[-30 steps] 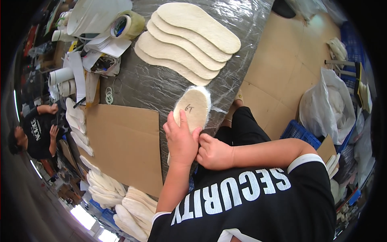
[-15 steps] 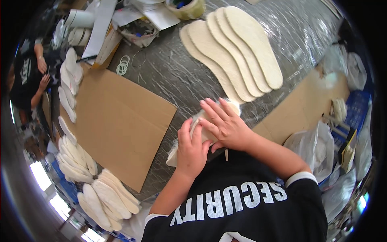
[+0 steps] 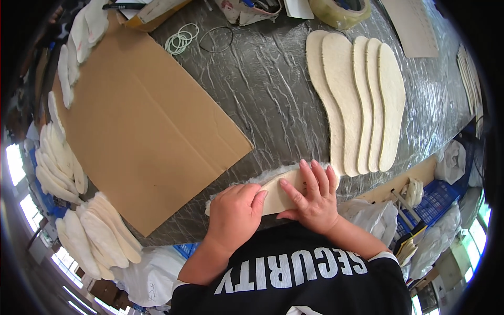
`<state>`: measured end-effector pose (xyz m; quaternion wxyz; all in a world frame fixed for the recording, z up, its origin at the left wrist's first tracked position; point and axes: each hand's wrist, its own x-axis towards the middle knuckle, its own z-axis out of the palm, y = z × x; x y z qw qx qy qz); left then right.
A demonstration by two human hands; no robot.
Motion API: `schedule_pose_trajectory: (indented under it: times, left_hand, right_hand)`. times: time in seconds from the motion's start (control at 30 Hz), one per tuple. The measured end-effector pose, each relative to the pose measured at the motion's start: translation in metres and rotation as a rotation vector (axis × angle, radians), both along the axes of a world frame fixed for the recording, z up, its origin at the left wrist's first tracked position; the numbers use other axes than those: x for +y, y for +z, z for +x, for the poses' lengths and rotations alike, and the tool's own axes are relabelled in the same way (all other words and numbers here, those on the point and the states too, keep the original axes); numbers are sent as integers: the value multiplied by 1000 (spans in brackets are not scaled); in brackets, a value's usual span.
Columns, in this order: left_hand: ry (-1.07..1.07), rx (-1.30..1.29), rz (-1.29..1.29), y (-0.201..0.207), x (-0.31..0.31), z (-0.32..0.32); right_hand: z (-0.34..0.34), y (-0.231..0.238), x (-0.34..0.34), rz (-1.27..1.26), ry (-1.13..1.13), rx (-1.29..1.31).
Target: Selecting and matching different layers of shoe insole components to ensure correct alignment.
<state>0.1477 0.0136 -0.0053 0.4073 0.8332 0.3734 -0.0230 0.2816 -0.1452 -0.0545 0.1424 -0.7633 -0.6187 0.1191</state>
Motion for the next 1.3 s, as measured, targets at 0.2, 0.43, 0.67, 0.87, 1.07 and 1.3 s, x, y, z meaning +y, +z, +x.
schedule_pose_trajectory:
  times: [0.2,0.43,0.67,0.87,1.07,1.3]
  left_hand:
    - [-64,150,-71,13,9,10]
    - [-115,233,-168,17,47,-36]
    - [-152,65,-276,24,45,-47]
    - [151,-24,-322,9,33,-61]
    - [898,-183,-612,-26,19,-120]
    - [753,-244,-631,-32,4,-108]
  right_hand:
    - [-3,-4,-1,-55,-30,-40]
    - [0,-2,-2,-72,-65,5]
    - [0,27,23,-170,17,99]
    - [-20,2,78,267,648,264]
    - [-28,-4,85,290,504,444]
    - [-44,12,93,161,431,339]
